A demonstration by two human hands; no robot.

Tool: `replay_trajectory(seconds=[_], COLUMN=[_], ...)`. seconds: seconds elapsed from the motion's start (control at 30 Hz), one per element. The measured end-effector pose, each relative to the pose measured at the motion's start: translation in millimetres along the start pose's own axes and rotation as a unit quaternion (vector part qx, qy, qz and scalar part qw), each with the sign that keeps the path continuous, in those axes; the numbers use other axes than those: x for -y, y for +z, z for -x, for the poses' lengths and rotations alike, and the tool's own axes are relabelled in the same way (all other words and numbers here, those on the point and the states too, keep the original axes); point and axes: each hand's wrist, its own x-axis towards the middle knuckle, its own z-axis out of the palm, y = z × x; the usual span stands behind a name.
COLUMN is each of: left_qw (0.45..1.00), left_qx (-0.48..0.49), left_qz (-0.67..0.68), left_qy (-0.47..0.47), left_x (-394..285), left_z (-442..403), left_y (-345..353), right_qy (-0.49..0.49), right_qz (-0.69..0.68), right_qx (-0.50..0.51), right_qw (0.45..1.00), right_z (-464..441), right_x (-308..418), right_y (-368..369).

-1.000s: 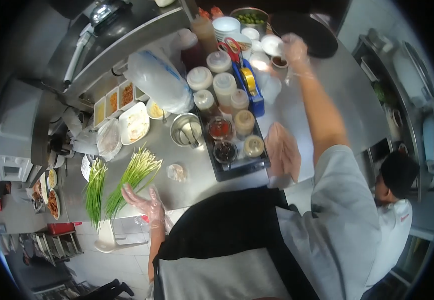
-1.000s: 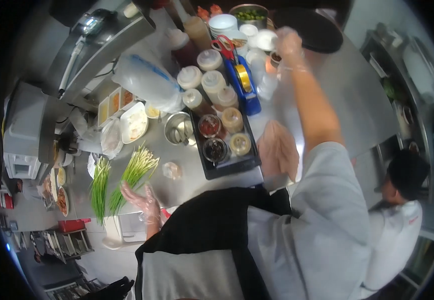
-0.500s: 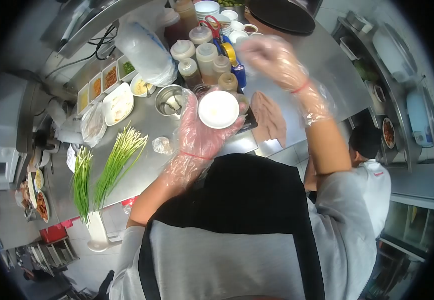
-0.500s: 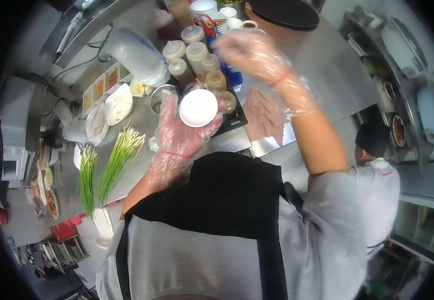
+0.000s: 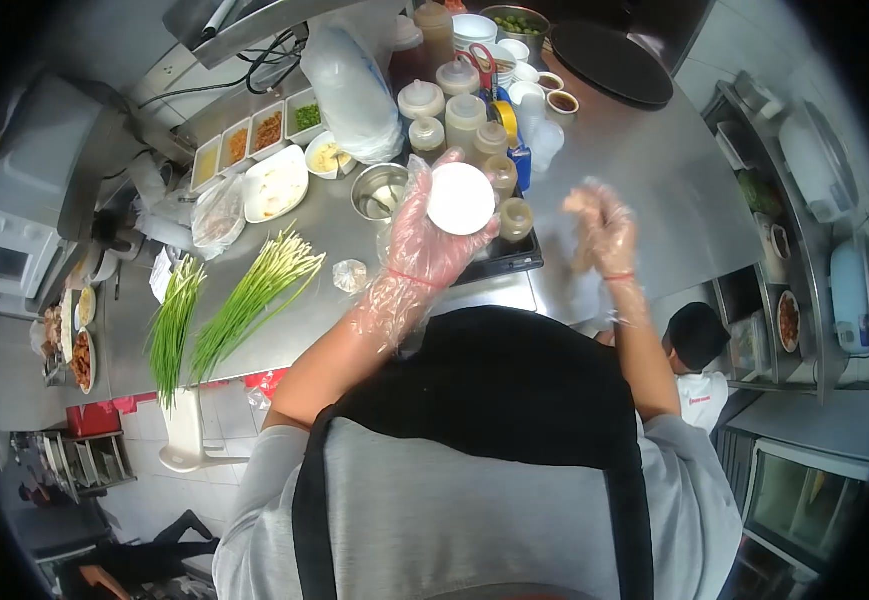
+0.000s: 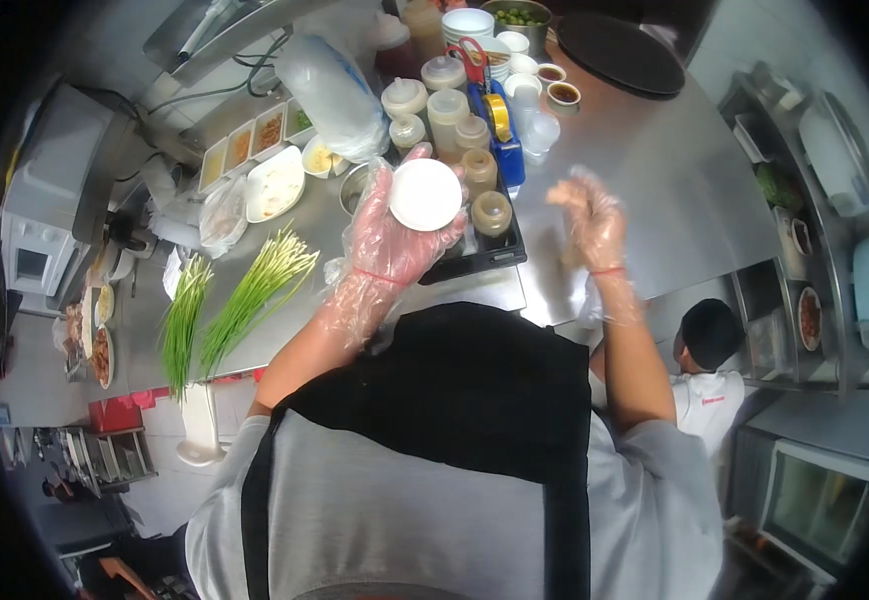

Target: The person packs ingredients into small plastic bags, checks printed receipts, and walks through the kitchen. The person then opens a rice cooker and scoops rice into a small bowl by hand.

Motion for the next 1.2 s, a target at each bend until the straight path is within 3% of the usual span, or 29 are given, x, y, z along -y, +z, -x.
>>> replay_trajectory(seconds=[0.03, 0.07, 0.1, 0.2, 0.23, 0.3, 0.47, 0.6, 0.7, 0.8, 0.83, 0.93, 1.03, 1.17, 1.2], left_qw=[1.0, 1.0, 1.0, 1.0, 0.999, 0.998, 0.998, 0.999, 0.999, 0.999, 0.999, 0.999, 0.999, 0.994, 0.993], left_qx=[-0.006, -0.011, -0.016, -0.01, 0.035, 0.014, -0.026, 0.023, 0.043, 0.035, 0.027, 0.012, -0.003, -0.035, -0.033], left_qz=[-0.008, -0.016, -0.025, -0.012, -0.013, -0.037, -0.046, -0.024, -0.022, -0.03, -0.033, -0.029, -0.042, -0.087, -0.097], left_qy=[0.005, 0.008, 0.01, 0.018, 0.018, 0.049, 0.039, 0.02, -0.002, -0.018, -0.024, -0.042, -0.017, 0.049, 0.061], left_x=[1, 3, 6, 19, 22, 25, 28, 31, 34, 41, 41, 44, 47, 33, 29], left_z=[-1, -3, -6, -12, -17, -29, -40, -50, -55, -57, -56, -55, -61, -60, -57], left_y=[1, 2, 5, 21, 20, 25, 47, 47, 50, 56, 60, 68, 51, 41, 40], right_qy=[-0.039, -0.153, -0.263, -0.342, -0.352, -0.372, -0.332, -0.331, -0.228, -0.222, -0.259, -0.096, -0.212, 0.047, -0.036], right_qz=[-0.061, 0.09, 0.239, 0.332, 0.337, 0.345, 0.317, 0.29, 0.346, 0.286, 0.23, 0.199, 0.111, -0.076, 0.081], right_qx=[-0.022, 0.001, 0.023, 0.051, 0.078, 0.133, 0.235, 0.316, 0.412, 0.473, 0.46, 0.479, 0.434, 0.345, 0.328], right_qw=[0.997, 0.984, 0.935, 0.878, 0.87, 0.852, 0.857, 0.841, 0.812, 0.803, 0.818, 0.849, 0.868, 0.934, 0.94], right_z=[-9, -18, -25, -29, -30, -34, -41, -56, -69, -85, -87, -91, -98, -92, -91], right_x=[45, 82, 110, 141, 140, 132, 145, 155, 173, 177, 178, 177, 153, 119, 108], right_y=[14, 19, 24, 66, 77, 90, 72, 48, 30, 11, 4, -16, -30, -46, -41])
